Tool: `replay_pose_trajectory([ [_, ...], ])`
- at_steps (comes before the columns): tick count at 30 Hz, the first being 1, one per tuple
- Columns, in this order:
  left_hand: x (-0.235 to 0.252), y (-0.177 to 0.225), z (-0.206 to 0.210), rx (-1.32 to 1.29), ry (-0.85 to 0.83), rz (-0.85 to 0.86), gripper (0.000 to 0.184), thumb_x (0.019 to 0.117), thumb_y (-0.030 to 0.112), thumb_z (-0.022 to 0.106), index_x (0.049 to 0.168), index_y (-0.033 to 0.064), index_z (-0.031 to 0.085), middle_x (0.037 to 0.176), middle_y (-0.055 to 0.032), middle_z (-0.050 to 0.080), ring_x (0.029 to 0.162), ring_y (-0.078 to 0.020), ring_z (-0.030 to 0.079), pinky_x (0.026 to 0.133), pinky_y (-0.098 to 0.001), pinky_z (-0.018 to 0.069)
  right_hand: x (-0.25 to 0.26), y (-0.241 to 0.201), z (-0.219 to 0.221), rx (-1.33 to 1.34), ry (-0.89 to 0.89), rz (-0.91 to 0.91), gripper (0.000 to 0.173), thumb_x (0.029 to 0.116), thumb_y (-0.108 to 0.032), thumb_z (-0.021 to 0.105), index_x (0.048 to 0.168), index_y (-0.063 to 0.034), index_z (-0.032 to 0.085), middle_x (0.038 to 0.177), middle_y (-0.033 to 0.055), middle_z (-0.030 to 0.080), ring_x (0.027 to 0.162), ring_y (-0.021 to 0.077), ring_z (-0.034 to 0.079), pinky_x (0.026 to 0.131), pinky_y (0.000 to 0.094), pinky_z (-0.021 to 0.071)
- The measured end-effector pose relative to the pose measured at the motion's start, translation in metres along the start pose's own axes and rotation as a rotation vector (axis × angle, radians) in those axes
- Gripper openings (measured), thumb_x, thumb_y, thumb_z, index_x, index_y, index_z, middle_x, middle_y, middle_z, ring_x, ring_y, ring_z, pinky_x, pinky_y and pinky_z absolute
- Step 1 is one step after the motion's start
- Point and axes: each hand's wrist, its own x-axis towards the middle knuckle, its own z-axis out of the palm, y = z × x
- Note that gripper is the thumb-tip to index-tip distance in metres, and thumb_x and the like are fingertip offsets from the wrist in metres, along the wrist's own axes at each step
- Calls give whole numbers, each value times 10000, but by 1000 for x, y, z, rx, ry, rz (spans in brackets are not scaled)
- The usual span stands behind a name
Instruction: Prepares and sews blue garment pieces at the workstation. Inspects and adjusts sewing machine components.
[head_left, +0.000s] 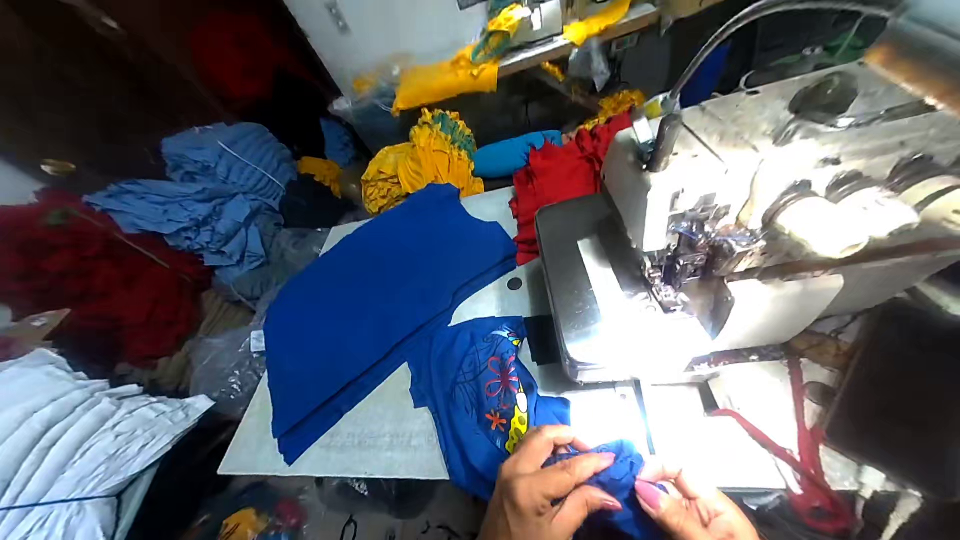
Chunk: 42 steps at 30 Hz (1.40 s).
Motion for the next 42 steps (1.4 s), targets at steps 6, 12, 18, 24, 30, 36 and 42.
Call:
replay_pose_trajectory([
  [6,11,4,-3,-182,9,-112,210,878,231,806,998,59,812,1024,-55,738,996,-54,672,882,-187,557,0,-1,-4,-134,-91,-123,218,1004,-3,557,1098,-197,595,973,-153,691,859,-32,649,795,216,560],
  [12,20,3,-16,-265,6,-155,169,958,135,689,901,5,781,1039,-81,738,1036,-79,674,917,-215,556,2,0,-6,-190,-14,-144,202,1010,24,519,1083,-154,579,1030,-114,706,913,-2,677,821,238,583],
  [18,38,16,-47,-356,-15,-76,214,1033,209,593,989,61,741,936,49,734,904,44,655,827,-144,541,25,-13,12,-282,125,-108,65,1014,-41,543,1063,-62,580,908,-67,699,810,4,682,747,217,585],
  [24,62,32,-68,-223,-206,-22,509,868,391,797,1173,28,612,1010,6,663,953,15,606,856,-170,512,52,-41,42,-279,-45,-517,117,1022,-40,554,1076,-93,643,1056,-21,741,949,51,705,840,220,597],
  [30,38,-8,-40,-281,-213,-140,207,904,199,768,885,-3,729,874,-20,701,911,-6,625,847,-165,502,32,-8,22,-269,67,-384,209,953,21,635,1143,-56,597,1145,-22,725,1032,68,699,885,249,598],
  [36,41,-15,-30,-164,-191,-48,166,855,201,811,866,45,755,791,-4,635,840,-17,570,771,-140,449,20,-9,8,148,57,315,118,1015,-32,525,969,-92,616,814,19,737,699,134,730,692,327,639],
  [42,34,-19,-24,-201,-227,-61,125,828,164,827,864,59,769,814,-1,641,858,-13,580,779,-134,459,22,-5,5,259,82,344,71,1025,-21,517,988,-55,568,876,91,747,759,185,745,747,357,636],
])
